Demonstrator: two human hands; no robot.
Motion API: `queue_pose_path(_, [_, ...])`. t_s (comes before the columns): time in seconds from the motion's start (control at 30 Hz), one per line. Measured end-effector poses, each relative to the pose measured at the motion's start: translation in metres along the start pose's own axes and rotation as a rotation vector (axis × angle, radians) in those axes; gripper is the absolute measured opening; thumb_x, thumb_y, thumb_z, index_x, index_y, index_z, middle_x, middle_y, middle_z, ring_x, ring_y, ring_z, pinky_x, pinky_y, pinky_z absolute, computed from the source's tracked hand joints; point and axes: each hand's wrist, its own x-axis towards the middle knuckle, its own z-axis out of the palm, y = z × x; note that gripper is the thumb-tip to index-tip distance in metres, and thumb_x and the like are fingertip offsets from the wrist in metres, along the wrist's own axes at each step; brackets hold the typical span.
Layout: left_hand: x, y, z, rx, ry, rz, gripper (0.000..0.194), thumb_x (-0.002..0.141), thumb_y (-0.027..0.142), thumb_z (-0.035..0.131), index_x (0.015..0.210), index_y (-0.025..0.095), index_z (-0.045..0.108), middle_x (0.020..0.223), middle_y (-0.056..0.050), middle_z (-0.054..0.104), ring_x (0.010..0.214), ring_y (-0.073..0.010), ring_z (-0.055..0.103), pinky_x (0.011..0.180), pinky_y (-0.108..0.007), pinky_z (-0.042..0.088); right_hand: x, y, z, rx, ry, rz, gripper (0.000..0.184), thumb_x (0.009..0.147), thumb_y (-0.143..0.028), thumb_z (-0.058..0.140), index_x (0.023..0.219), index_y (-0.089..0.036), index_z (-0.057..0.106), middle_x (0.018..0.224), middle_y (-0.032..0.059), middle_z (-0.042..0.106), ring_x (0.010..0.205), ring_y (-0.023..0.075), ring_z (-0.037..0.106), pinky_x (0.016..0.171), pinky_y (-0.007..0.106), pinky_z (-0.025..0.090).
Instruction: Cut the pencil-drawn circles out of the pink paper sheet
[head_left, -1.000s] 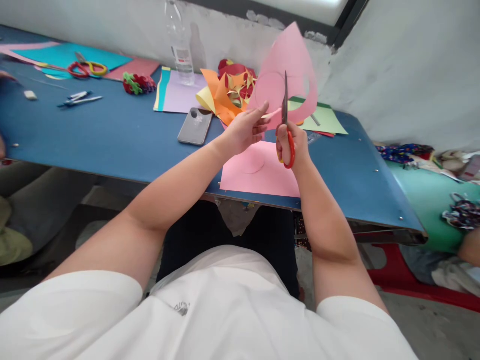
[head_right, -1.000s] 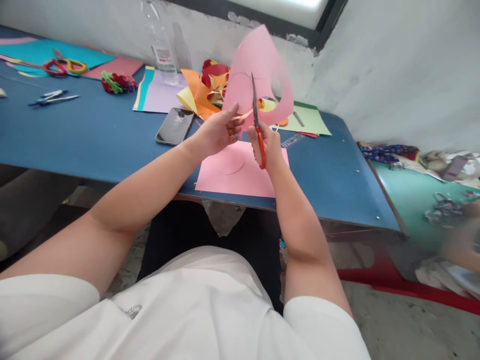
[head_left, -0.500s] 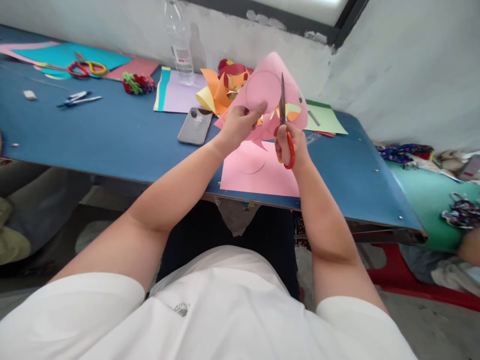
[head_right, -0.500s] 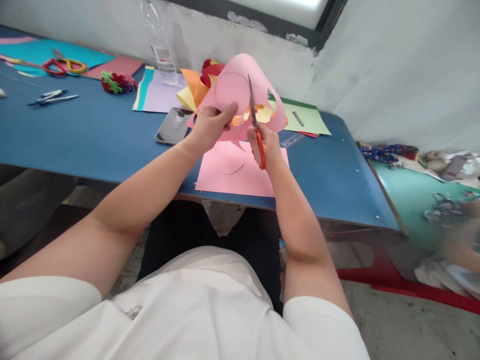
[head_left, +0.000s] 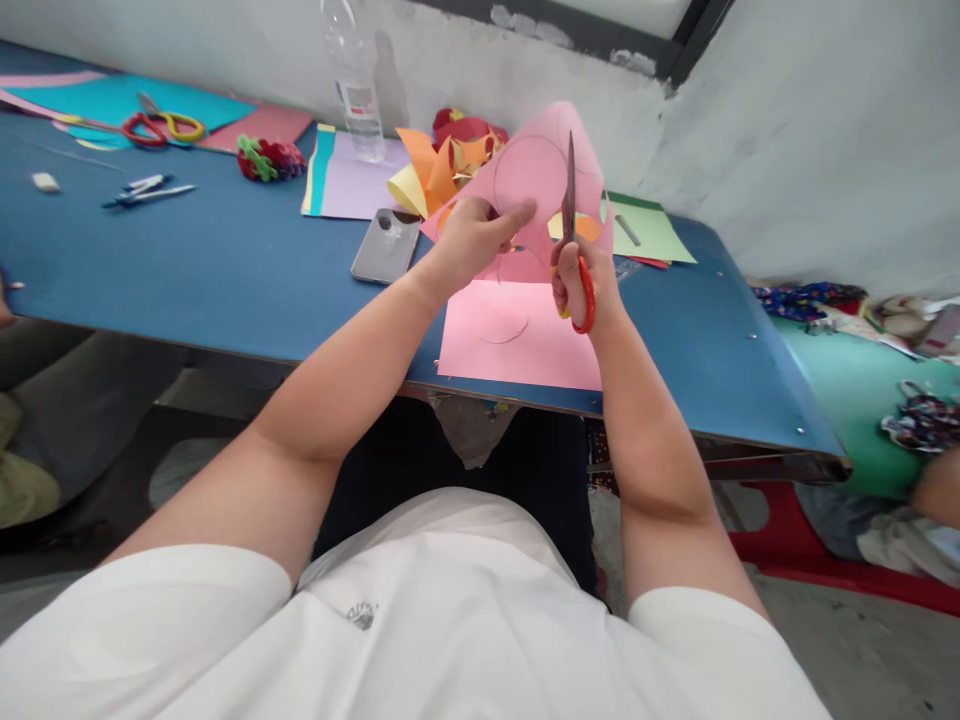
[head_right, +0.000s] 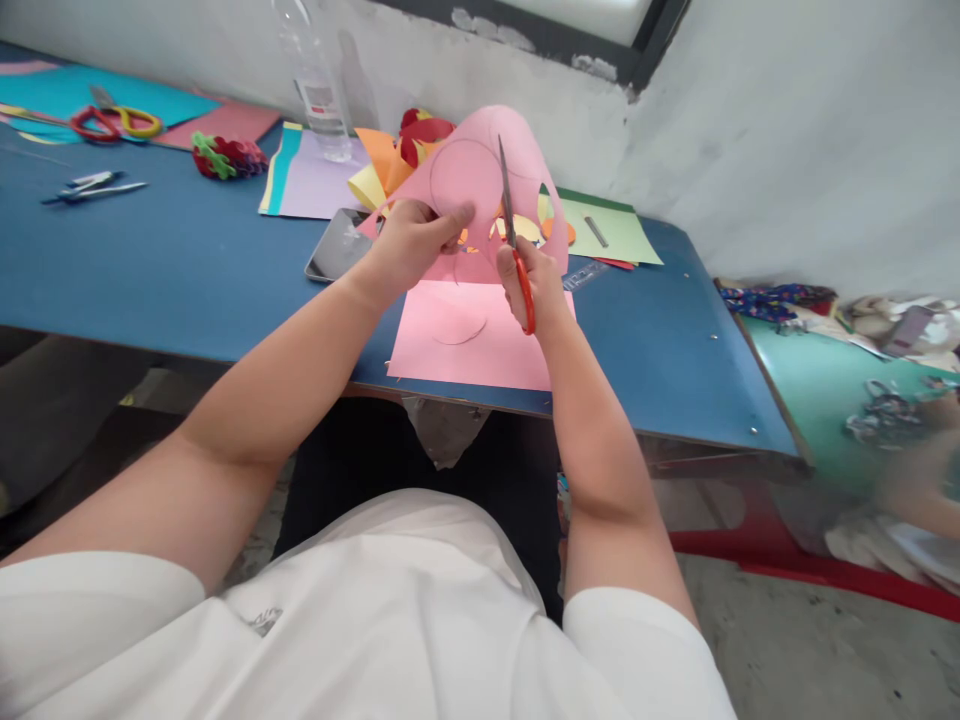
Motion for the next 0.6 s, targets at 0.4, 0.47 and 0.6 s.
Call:
queue_pose_path(0.4, [-0.0004, -0.0011, 0.0034, -0.169, -0.042, -0.051, 0.063, 0.110, 0.022, 0.085, 0.057, 0.022, 0.051, 0.057, 0.003, 0.047, 0.061, -0.0107, 0.045, 0.064, -0.025, 0.046, 0.0023, 0.0052, -0.0012, 0.040, -0.020, 0.041, 0.083, 0.087, -0.113, 0.054, 0.088, -0.030, 0.055, 0.063, 0.0001, 0.046, 0.052, 0.0217, 0.049, 0.048, 0.044, 0.042])
queue_pose_path(0.47, [0.0002, -0.0016, 0.0028, -0.189, -0.056, -0.050, 0.063, 0.110, 0.022, 0.084, 0.058, 0.022, 0.050, 0.057, 0.004, 0.045, 0.060, -0.0101, 0.044, 0.063, -0.024, 0.046, 0.0016, 0.0034, -0.0011, 0.038, -0.008, 0.039, 0.083, 0.086, -0.113, 0.054, 0.087, -0.030, 0.055, 0.062, -0.0004, 0.046, 0.051, 0.0214, 0.048, 0.047, 0.044, 0.042])
queue_pose_path(0.6, [0.0017, -0.0029, 0.0011, -0.225, -0.078, -0.043, 0.063, 0.111, 0.020, 0.083, 0.058, 0.022, 0.048, 0.059, 0.004, 0.040, 0.060, -0.0092, 0.042, 0.060, -0.022, 0.043, 0.0005, -0.0019, -0.0008, 0.054, -0.005, 0.033, 0.085, 0.083, -0.115, 0.056, 0.085, -0.030, 0.053, 0.061, -0.0012, 0.045, 0.051, 0.0199, 0.046, 0.047, 0.043, 0.040])
